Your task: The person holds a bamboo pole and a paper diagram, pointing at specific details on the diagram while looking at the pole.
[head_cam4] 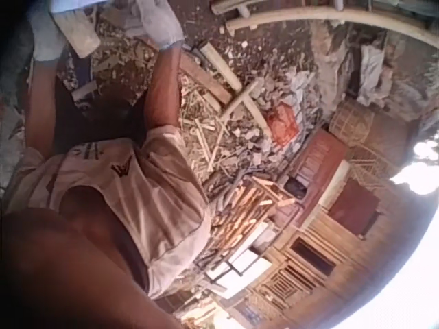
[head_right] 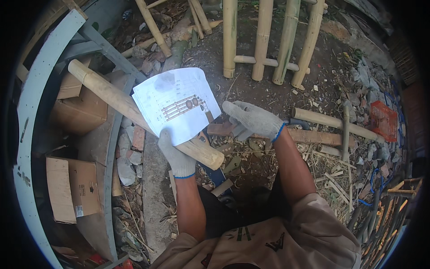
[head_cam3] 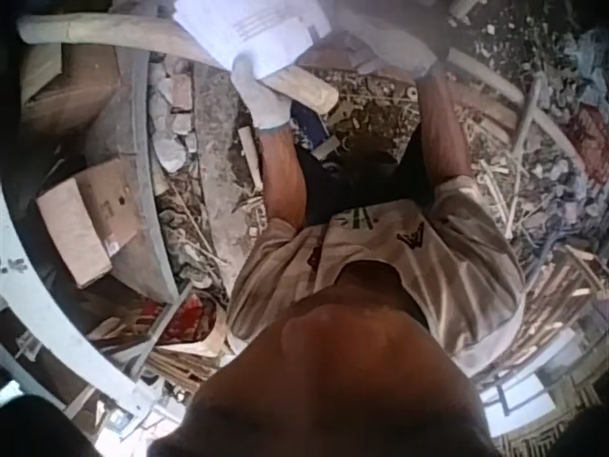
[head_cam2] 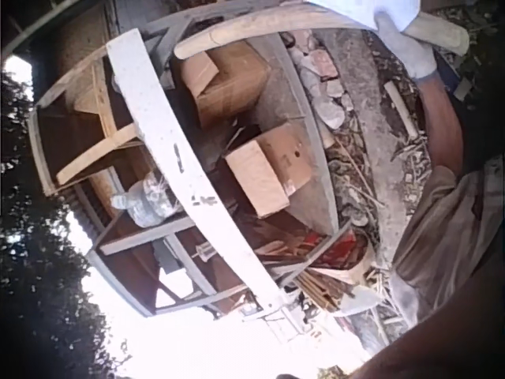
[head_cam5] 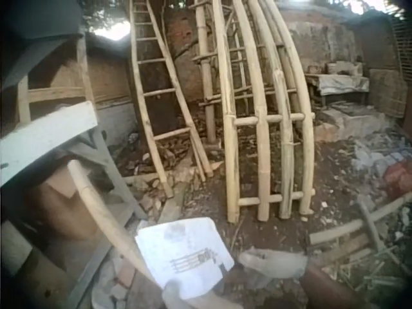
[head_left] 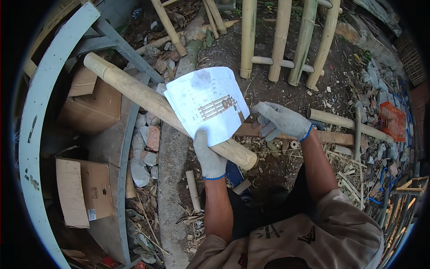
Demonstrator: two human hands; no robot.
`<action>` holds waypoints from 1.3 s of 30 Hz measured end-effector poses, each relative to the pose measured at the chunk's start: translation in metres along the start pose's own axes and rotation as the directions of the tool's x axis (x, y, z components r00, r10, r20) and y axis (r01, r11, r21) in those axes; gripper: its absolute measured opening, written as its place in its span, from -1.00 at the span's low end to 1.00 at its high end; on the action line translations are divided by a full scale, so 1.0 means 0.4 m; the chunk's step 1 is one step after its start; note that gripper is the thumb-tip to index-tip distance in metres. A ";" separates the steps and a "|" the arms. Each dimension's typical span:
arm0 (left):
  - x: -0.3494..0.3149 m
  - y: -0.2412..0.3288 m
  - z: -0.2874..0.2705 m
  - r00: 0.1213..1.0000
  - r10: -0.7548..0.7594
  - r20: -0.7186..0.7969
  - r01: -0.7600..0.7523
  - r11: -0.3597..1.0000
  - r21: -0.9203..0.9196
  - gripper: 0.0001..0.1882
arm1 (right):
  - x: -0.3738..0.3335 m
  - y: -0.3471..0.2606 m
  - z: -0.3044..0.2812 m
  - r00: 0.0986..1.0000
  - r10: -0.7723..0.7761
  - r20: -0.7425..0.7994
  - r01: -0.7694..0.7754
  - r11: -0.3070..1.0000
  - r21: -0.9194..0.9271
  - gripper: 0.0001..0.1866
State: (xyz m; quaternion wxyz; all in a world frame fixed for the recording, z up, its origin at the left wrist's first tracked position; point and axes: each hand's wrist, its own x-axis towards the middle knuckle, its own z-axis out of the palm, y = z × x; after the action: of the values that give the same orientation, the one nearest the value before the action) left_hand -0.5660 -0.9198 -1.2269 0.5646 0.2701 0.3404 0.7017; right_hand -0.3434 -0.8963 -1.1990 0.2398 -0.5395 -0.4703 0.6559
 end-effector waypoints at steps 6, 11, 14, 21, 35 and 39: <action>0.008 -0.034 -0.031 0.996 -0.057 0.069 0.062 0.995 -0.074 -0.31 | 0.056 0.022 0.131 0.905 -0.426 -0.012 0.408 0.857 0.313 -0.38; 0.015 -0.088 -0.027 0.994 -0.074 0.084 0.076 0.997 -0.018 -0.27 | 0.060 -0.005 0.109 0.774 -0.549 -0.316 0.632 0.640 0.437 -0.41; 0.008 -0.098 -0.043 0.997 -0.030 0.066 0.032 0.999 -0.025 -0.14 | 0.021 -0.014 0.081 0.698 -0.544 -0.465 0.698 0.662 0.273 -0.45; 0.021 -0.068 -0.074 0.995 -0.043 0.090 0.024 0.979 0.200 -0.02 | -0.031 -0.031 -0.016 0.578 -0.589 -0.565 0.736 0.675 0.051 -0.60; -0.014 -0.014 -0.045 0.997 0.047 0.057 -0.066 0.920 0.386 -0.27 | -0.033 -0.019 0.025 0.574 -0.593 -0.565 0.668 0.738 -0.095 -0.66; -0.029 -0.001 -0.023 0.997 0.055 -0.053 -0.037 0.953 0.301 -0.27 | -0.037 -0.022 0.029 0.560 -0.592 -0.580 0.681 0.727 -0.084 -0.66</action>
State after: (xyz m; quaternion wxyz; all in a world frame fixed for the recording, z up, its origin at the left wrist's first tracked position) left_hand -0.5702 -0.9328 -1.2327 0.4900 0.3390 0.4536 0.6627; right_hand -0.3515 -0.9087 -1.1844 0.6290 -0.4827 -0.4883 0.3646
